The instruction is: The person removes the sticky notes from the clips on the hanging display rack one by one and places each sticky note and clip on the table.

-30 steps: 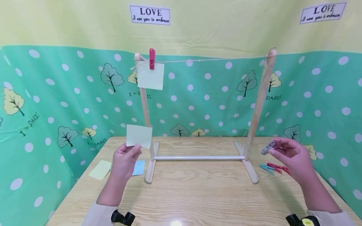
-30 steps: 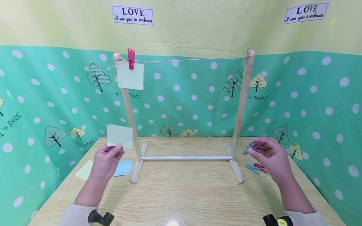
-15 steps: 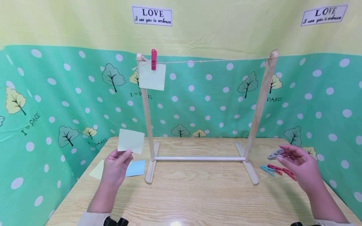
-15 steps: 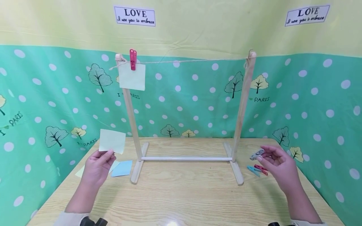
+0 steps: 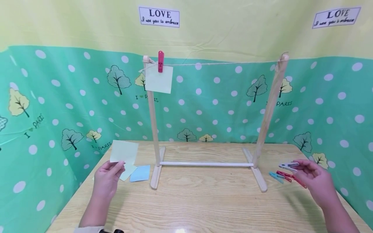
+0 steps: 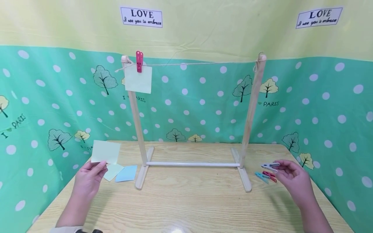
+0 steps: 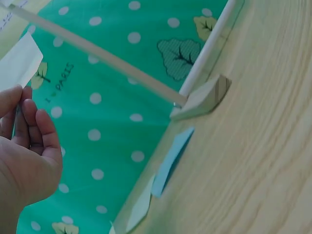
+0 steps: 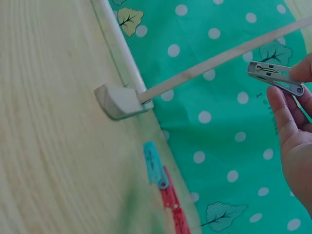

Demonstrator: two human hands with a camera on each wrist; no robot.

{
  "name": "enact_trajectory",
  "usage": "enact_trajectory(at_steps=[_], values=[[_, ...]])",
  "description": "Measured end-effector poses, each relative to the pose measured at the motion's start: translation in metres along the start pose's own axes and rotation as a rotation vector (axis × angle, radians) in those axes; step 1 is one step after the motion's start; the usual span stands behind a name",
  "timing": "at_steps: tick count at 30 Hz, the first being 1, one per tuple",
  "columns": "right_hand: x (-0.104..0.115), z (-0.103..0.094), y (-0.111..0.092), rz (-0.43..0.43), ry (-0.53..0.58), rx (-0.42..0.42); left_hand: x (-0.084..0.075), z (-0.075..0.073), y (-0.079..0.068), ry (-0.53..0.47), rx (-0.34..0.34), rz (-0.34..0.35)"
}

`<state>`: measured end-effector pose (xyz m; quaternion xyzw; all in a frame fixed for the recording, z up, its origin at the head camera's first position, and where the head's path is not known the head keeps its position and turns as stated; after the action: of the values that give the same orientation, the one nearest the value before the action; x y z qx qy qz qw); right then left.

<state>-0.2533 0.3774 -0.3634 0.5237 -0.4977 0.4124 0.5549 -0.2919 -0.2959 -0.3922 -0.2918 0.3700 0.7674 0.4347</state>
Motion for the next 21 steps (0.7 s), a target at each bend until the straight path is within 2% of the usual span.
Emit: enact_trajectory(at_steps=[7,11,14,16,18,21], values=[[-0.023,-0.008,-0.001,0.080,-0.116,-0.031,0.000,-0.030,0.000,0.079,-0.055,-0.006],[-0.031,-0.010,-0.003,0.105,-0.158,-0.036,0.002,-0.046,0.001,0.155,-0.076,-0.040],[-0.039,-0.013,-0.004,0.134,-0.148,-0.034,0.004,-0.060,0.003,0.268,-0.102,-0.090],[-0.046,-0.015,-0.003,0.163,-0.145,-0.039,0.006,-0.070,0.005,0.390,-0.111,-0.131],[-0.052,-0.018,-0.003,0.188,-0.205,-0.051,0.007,-0.080,0.006,0.497,-0.115,-0.167],[-0.063,-0.021,-0.003,0.235,-0.301,-0.065,0.008,-0.094,0.006,0.592,-0.116,-0.220]])
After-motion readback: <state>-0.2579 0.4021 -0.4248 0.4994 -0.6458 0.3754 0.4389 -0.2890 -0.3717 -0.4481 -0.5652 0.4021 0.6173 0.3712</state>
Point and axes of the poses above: each hand's wrist, its own y-axis towards the middle knuckle, its own z-axis out of the palm, x = y × z, the point moved 9 cm from there along y, towards the middle knuckle, and after that the axes turned 9 degrees about z, right-handed, at the moved point
